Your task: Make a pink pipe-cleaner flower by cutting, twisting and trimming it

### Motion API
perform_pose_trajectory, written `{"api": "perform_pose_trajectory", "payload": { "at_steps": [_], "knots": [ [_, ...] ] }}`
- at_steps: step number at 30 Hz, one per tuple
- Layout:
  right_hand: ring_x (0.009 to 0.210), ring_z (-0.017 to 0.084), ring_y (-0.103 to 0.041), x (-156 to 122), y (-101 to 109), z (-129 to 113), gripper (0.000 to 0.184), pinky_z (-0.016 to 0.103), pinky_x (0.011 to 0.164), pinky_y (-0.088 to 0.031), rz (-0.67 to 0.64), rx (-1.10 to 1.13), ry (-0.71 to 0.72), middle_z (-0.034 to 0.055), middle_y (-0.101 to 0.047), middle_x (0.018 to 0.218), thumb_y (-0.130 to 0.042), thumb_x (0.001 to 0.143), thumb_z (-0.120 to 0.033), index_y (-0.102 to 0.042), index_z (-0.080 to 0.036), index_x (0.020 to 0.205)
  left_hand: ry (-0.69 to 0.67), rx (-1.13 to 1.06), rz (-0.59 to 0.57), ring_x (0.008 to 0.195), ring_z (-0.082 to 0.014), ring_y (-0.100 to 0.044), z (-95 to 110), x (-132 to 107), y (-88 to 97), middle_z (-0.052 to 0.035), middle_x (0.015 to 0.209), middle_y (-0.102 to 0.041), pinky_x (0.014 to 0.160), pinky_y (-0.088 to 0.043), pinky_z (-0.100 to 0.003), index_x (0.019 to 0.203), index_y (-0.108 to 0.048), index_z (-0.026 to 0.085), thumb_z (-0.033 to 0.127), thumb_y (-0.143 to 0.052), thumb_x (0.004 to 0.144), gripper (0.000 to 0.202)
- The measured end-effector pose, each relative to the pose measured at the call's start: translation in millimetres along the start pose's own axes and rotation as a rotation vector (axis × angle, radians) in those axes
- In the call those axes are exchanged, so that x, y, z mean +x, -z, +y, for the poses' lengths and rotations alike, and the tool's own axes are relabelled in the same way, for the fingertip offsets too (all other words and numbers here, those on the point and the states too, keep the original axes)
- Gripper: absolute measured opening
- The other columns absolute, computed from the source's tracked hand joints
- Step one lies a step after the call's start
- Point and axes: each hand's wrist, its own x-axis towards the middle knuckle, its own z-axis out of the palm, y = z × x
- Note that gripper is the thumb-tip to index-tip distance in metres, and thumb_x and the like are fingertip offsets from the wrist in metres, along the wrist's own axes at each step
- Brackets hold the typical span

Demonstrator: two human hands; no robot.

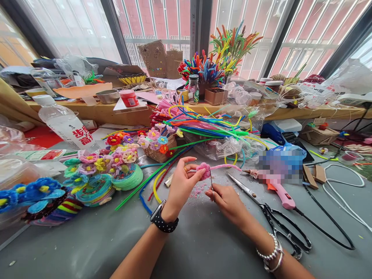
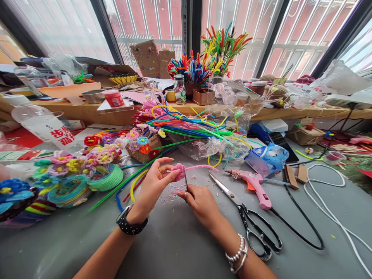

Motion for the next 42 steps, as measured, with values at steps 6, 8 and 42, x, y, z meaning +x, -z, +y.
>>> {"api": "perform_pose_trajectory", "payload": {
  "at_steps": [6,8,42],
  "knots": [
    [0.047,0.013,-0.046,0,0,-1,0.052,0.025,0.049,-0.032,0.049,0.033,0.010,0.0010,-0.052,0.049,-0.023,0.083,-0.057,-0.041,-0.019,0.052,0.007,-0.044,0.025,0.068,-0.0131,-0.062,0,0,0.2,-0.0004,0.075,-0.062,0.069,-0.049,-0.028,0.094,-0.042,0.016,0.023,-0.067,0.064,0.040],
    [0.045,0.012,-0.043,0,2,-1,0.053,0.024,0.049,-0.032,0.053,0.060,0.019,-0.0001,-0.050,0.047,-0.024,0.082,-0.057,-0.041,-0.019,0.049,-0.003,-0.054,0.028,0.069,-0.0136,-0.062,-1,2,1.7,-0.0011,0.076,-0.063,0.070,-0.049,-0.029,0.094,-0.041,0.016,0.023,-0.068,0.064,0.041],
    [0.048,0.009,-0.035,-2,24,-6,0.020,0.021,0.045,-0.029,0.342,0.371,-0.088,-0.0038,-0.041,0.055,-0.054,0.072,-0.036,-0.056,-0.016,0.071,-0.027,0.145,-0.149,0.072,-0.0173,-0.062,-7,-5,-5.8,-0.0036,0.077,-0.062,0.058,-0.046,-0.024,0.097,-0.044,0.018,0.031,-0.063,0.067,0.038]
  ]
}}
